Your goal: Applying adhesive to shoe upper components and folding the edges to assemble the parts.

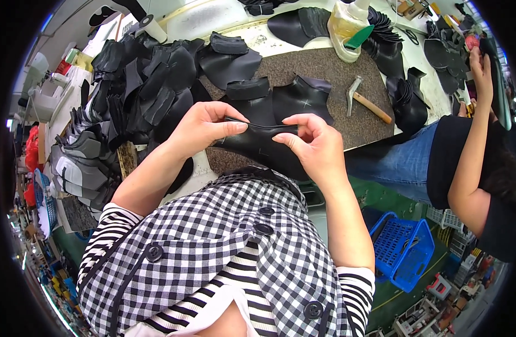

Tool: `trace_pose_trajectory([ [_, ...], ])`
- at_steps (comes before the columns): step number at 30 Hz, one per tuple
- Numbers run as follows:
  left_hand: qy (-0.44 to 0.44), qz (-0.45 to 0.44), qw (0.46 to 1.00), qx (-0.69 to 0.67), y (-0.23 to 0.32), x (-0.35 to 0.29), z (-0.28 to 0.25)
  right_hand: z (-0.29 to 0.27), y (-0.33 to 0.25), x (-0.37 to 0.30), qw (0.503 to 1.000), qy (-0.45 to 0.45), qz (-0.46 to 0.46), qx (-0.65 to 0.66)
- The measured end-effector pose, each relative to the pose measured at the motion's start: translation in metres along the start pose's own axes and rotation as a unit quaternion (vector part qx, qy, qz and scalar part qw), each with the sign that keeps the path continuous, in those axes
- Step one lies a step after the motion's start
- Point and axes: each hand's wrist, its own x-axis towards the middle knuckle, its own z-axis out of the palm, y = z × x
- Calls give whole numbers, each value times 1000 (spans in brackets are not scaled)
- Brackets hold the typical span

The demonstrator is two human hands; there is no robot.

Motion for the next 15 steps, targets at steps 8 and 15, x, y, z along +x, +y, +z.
trace_pose_trajectory([
  [8,-5,-15,1000,-4,-8,2,4,2,-5,-6,999,17,-3,-28],
  [15,-52,-3,997,-50,-28,5,21,-7,8,-14,999,20,15,48],
])
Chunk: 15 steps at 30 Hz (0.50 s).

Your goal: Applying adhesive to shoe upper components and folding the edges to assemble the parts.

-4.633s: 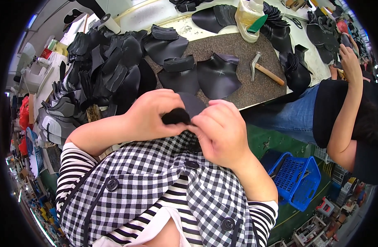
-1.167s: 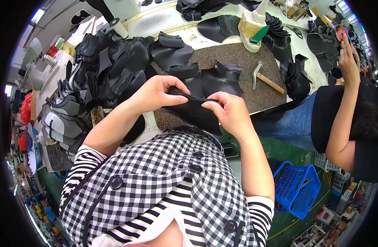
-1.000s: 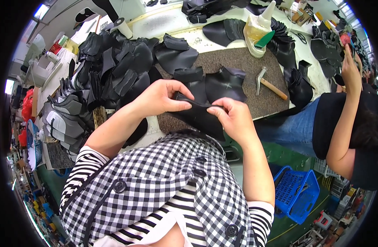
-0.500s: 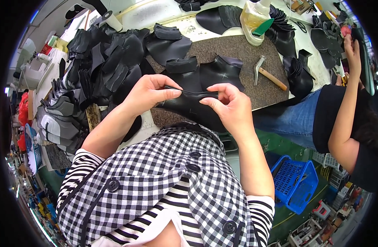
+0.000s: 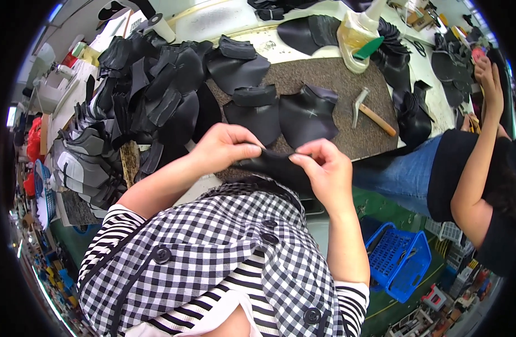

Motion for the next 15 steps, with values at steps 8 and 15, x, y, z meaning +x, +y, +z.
trace_pose_trajectory([
  [8,-58,-2,987,-147,-7,9,3,-38,29,16,987,-67,15,143],
  [15,187,54,981,-24,-35,40,-52,-69,76,101,994,-83,-24,60],
])
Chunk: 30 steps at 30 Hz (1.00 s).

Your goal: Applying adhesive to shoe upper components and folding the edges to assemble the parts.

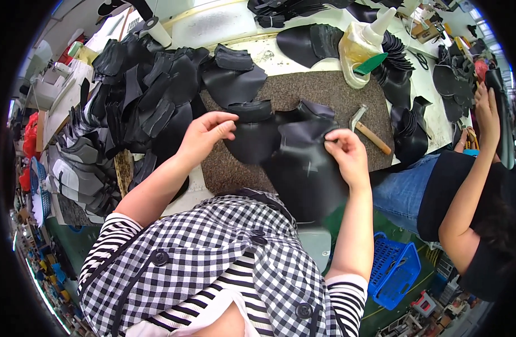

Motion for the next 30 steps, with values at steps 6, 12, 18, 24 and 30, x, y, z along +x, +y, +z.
trace_pose_trajectory([
  [6,153,143,900,383,-31,42,6,1,81,62,934,120,-23,-335],
  [12,78,70,920,378,-41,54,-5,39,78,44,893,217,-80,-387],
  [18,29,14,969,247,48,7,-14,89,25,2,922,156,-262,-238],
  [24,-123,-61,991,7,97,-19,5,141,-69,-5,851,38,-424,-308],
  [30,-213,161,960,85,96,-51,-1,128,-77,-27,933,17,-308,-184],
])
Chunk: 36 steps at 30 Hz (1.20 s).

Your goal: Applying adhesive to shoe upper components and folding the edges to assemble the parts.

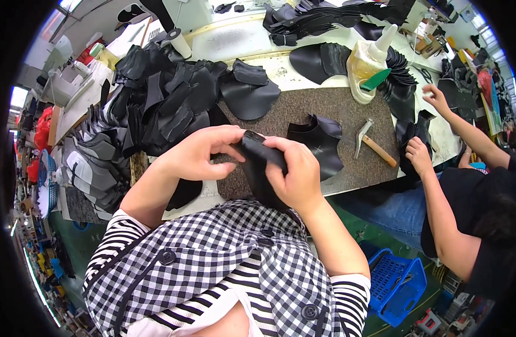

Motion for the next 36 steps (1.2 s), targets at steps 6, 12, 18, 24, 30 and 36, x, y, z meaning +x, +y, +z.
trace_pose_trajectory([
  [6,104,108,951,269,22,0,19,-17,-43,-5,998,-43,-2,-40],
  [12,97,166,951,241,34,-6,35,-15,-59,-32,969,65,143,190],
  [18,89,195,954,208,35,-10,45,-19,-61,-43,964,86,112,224],
  [24,83,202,959,182,35,-12,48,-20,-67,-44,952,94,139,254],
  [30,89,214,953,193,34,-11,48,-22,-65,-41,963,80,127,223],
  [36,103,209,957,171,32,-10,49,-20,-61,-39,974,76,92,192],
])
